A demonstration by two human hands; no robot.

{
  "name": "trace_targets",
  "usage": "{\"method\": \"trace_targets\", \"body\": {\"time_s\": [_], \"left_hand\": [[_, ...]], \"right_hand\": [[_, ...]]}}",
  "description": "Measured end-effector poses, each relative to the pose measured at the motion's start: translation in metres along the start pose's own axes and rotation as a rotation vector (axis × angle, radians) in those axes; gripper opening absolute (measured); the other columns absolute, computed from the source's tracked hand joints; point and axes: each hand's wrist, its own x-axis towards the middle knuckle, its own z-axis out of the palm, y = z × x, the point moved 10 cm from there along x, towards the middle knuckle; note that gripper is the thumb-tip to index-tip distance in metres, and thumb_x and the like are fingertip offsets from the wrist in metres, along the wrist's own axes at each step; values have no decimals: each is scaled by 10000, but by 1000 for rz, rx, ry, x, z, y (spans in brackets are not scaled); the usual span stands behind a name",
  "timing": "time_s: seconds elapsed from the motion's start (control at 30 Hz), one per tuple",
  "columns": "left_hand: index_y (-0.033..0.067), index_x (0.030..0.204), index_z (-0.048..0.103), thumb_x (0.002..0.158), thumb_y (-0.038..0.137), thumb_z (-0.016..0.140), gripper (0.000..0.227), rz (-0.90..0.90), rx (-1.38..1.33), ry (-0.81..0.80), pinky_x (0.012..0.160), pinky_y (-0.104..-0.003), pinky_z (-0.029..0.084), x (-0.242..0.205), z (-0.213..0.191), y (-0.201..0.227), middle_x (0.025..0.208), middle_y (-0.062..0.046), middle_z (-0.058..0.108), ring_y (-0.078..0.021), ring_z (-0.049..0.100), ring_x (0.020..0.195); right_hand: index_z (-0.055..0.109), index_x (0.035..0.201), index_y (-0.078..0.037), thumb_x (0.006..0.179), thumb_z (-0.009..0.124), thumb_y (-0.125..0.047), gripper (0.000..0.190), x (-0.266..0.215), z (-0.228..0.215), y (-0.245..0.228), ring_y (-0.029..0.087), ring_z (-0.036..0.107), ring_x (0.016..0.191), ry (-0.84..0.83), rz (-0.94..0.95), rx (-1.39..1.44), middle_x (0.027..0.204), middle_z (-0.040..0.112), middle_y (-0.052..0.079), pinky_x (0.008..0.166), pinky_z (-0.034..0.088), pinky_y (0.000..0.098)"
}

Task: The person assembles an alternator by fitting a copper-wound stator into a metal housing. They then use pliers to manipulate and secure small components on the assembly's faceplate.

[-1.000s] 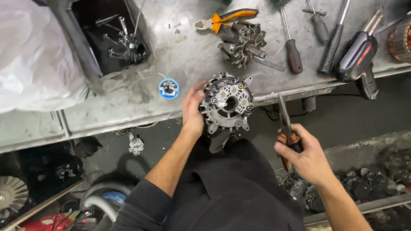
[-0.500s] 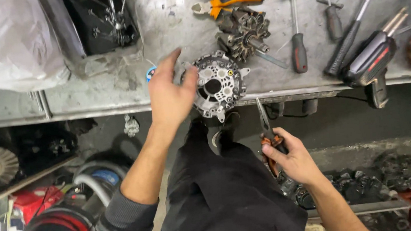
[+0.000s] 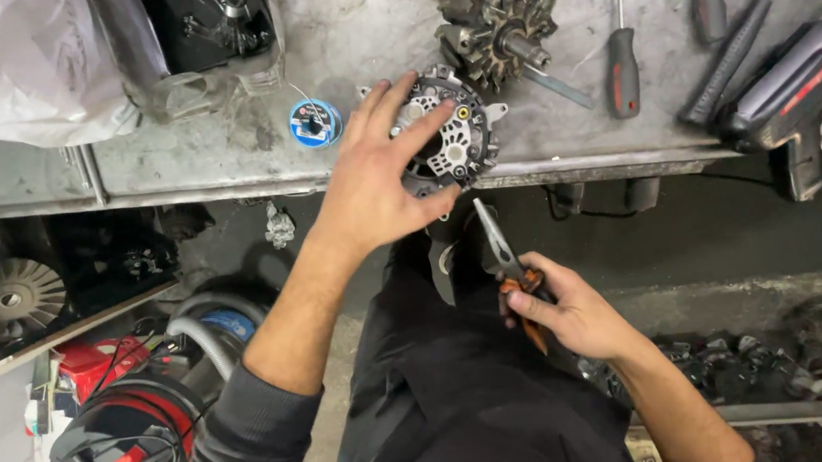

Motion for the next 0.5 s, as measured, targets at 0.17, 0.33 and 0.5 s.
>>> {"method": "trace_targets", "body": {"time_s": [0.17,0.33,0.5], "left_hand": [[208,1410,635,638,364,893,829,-14,-23,-3,1188,-523,372,8,-1,-2,1583,-218,425,-478,387,1442],[167,1297,696,565,331,897,777,-48,-9,19,1129,-489,430,17,-1,-3,1490,-225,517,-450,500,1340],[134,1204,742,573,321,927,684,-30,27,50,1014,-463,506,21,-13,4,1316,-213,649,-409,616,1190]], "right_hand": [[557,1160,-16,994,630,-190,252,6,22,11,194,701,910,-186,8,271,963,684,81,851,598,363],[532,1212,-29,989,620,-203,296,18,28,-1,226,744,981,-232,3,372,1046,696,95,847,596,361],[548,1284,-31,1002,620,-219,347,24,28,21,222,682,838,-278,89,258,1068,732,126,665,559,317]]}}
